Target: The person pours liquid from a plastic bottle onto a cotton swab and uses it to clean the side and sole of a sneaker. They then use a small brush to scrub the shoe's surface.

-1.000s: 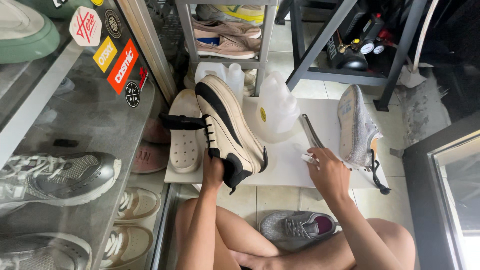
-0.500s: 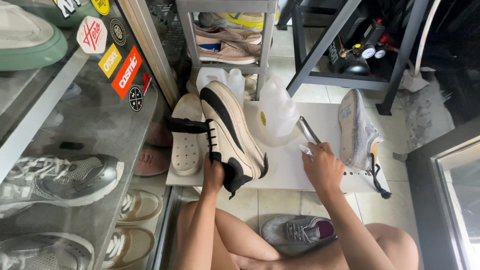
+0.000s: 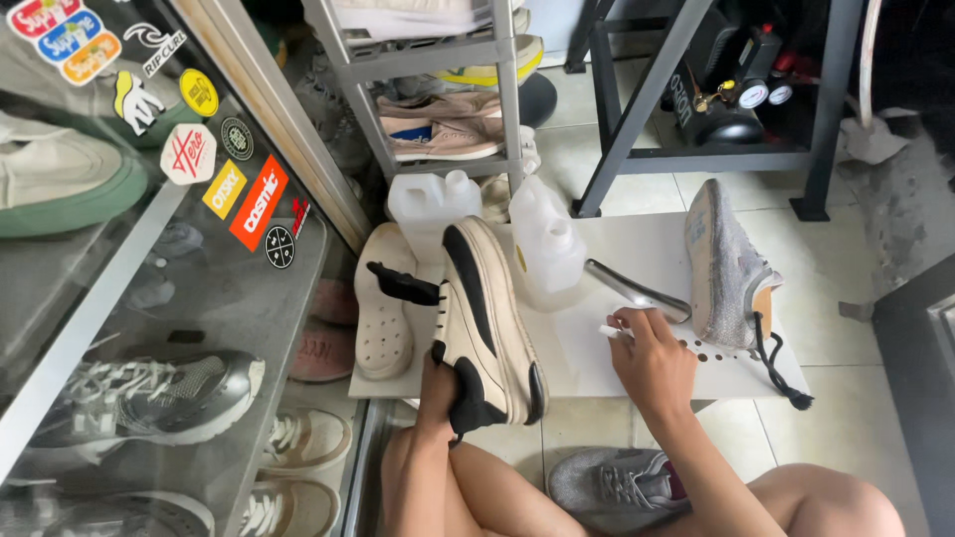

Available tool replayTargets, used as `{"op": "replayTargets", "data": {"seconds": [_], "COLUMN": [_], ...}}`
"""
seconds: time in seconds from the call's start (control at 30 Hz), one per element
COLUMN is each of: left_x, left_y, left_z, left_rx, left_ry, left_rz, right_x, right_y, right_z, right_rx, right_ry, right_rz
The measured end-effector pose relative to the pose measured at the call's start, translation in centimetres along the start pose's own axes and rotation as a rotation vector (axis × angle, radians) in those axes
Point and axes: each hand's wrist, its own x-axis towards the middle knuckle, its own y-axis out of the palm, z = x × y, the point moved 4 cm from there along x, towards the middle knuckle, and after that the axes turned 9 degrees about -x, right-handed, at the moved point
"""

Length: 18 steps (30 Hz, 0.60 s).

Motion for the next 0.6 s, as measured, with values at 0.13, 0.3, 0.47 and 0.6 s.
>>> {"op": "replayTargets", "data": {"seconds": [0.13,0.3,0.47,0.6], "left_x": [-5.1,-7.2,-5.9,-9.0], "left_y": [6.0,9.9,9.9,15.1], "left_z": [0.3,-1.4,-2.7,-3.2], "left_rx": [0.498,0.582,0.772,1.224], "left_ry": [0.123,0.146,0.203,0.196], "left_rz": [-0.168,-0.009,0.078,0.077], "right_x": [-0.5,0.3,0.2,0.4], "right_y": [0.9,0.1,-0.2,0.0], "right_z": [0.2,0.1,0.2,0.3], "right_rx": [-0.028,0.013,0.031,0.004], "right_ry": [-0.019,-0.030,-0.018,-0.010], "right_rz": [0.018,0.063,0.101,0.126]}}
